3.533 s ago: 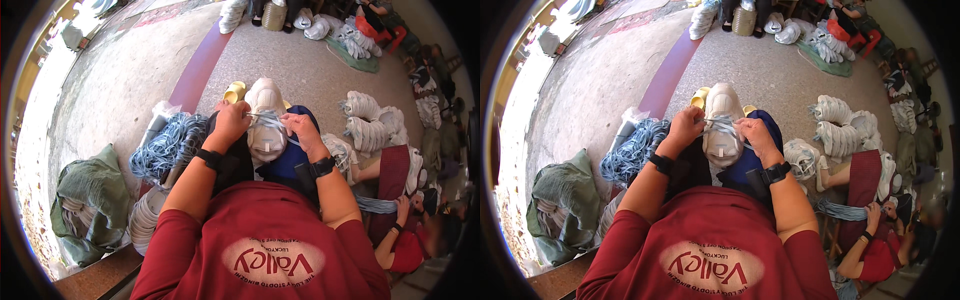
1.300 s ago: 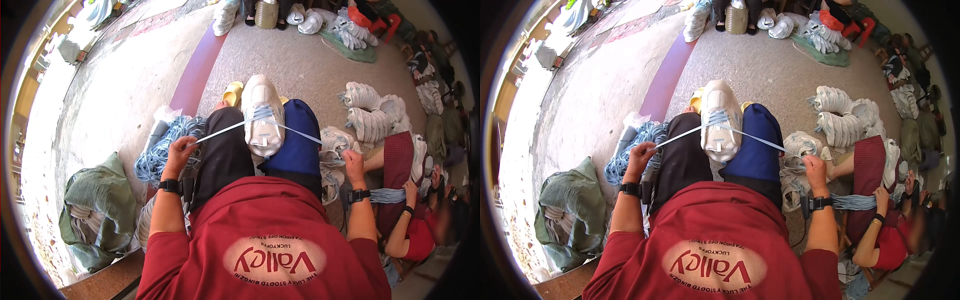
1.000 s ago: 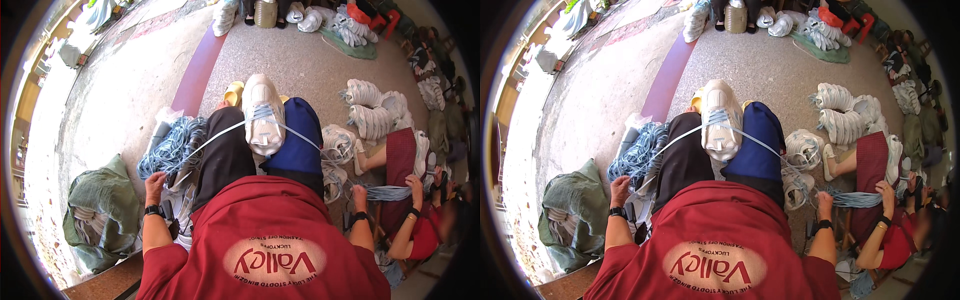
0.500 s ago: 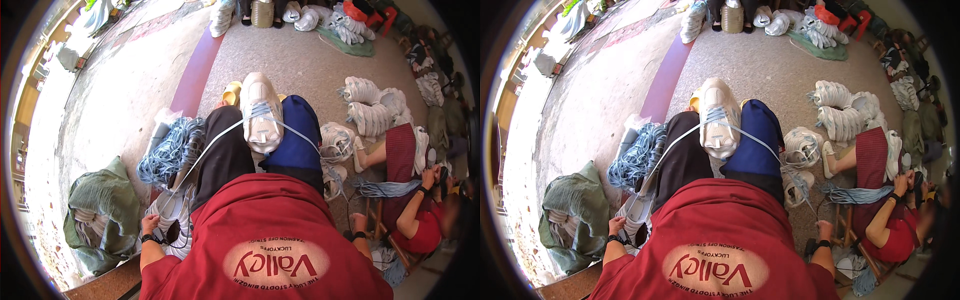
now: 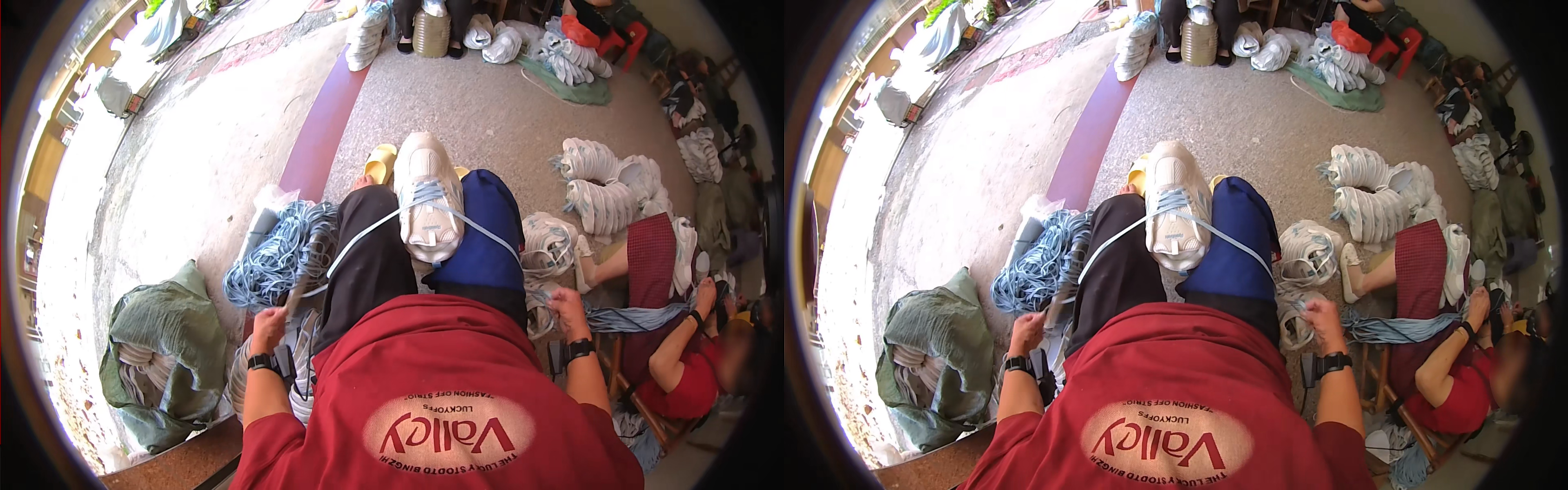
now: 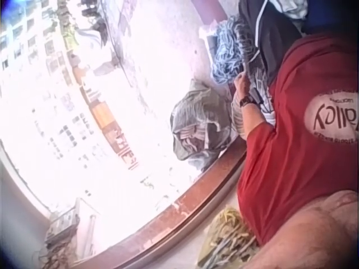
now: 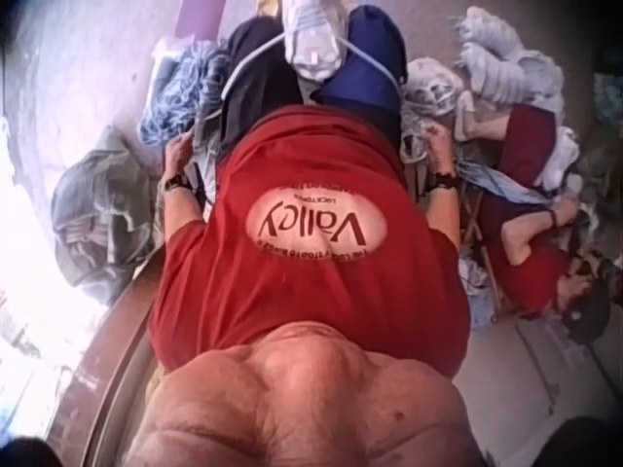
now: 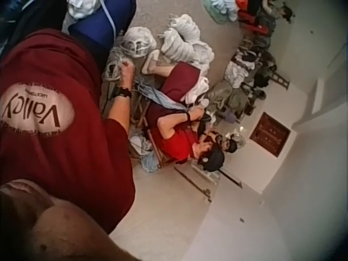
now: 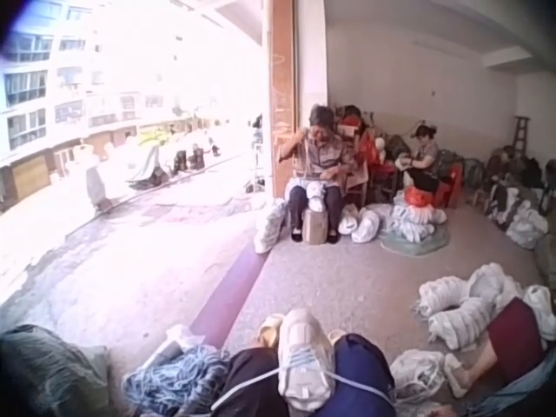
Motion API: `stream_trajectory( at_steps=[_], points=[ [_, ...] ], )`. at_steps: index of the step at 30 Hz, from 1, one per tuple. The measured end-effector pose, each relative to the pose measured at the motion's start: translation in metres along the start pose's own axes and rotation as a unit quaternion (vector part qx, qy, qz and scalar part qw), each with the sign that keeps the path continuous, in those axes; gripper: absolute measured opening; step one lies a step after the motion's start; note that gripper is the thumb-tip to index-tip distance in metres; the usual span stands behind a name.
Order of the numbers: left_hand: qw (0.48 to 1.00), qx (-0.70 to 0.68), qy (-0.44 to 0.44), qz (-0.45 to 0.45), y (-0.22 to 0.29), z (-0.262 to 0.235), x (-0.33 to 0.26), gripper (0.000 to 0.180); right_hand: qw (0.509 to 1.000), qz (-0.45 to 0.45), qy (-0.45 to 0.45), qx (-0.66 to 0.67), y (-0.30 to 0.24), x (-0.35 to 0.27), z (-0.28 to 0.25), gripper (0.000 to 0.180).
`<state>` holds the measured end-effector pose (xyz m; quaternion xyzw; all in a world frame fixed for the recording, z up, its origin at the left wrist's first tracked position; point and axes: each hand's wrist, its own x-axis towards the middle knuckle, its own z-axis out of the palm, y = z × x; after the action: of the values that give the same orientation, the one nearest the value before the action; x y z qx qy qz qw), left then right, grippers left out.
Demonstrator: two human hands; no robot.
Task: Manually lacing a white sneaker with a white shoelace.
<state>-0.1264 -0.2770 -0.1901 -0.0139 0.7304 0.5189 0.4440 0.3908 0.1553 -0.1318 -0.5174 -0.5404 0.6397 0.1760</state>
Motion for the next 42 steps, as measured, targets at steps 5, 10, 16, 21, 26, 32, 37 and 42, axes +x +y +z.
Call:
stream_trajectory(
  at_steps=[5,10,16,21,26,32,37,42],
  points=[
    [0.957,0.051,-0.252,0.134,0.144,0.14,-0.027,0.016,0.943,-0.017,-0.317,-0.104,-0.12,0.008,0.085,0.008],
    [0.861,0.298,-0.377,0.163,0.216,0.224,-0.013,0.01,0.825,-0.193,-0.369,-0.383,-0.163,0.048,0.159,0.007],
    [0.839,0.293,-0.198,0.413,0.211,0.258,0.049,0.012,0.658,-0.569,0.163,-0.465,-0.186,0.098,0.188,0.004],
    [0.875,0.208,-0.197,0.39,0.208,0.267,0.03,0.013,0.952,-0.257,0.039,-0.16,-0.154,0.117,0.179,0.01],
    [0.866,0.183,-0.195,0.422,0.205,0.267,0.035,0.014,0.978,-0.162,-0.123,0.054,-0.148,0.109,0.2,0.003],
    [0.857,0.187,-0.19,0.441,0.203,0.268,0.035,0.014,0.977,-0.163,-0.12,0.068,-0.152,0.113,0.214,0.007],
    [0.857,0.189,-0.192,0.44,0.203,0.269,0.034,0.014,0.972,-0.185,-0.091,0.112,-0.147,0.117,0.221,0.01],
    [0.854,0.193,-0.189,0.445,0.203,0.267,0.036,0.014,0.973,-0.213,-0.065,0.063,-0.147,0.116,0.227,0.023]
  ],
)
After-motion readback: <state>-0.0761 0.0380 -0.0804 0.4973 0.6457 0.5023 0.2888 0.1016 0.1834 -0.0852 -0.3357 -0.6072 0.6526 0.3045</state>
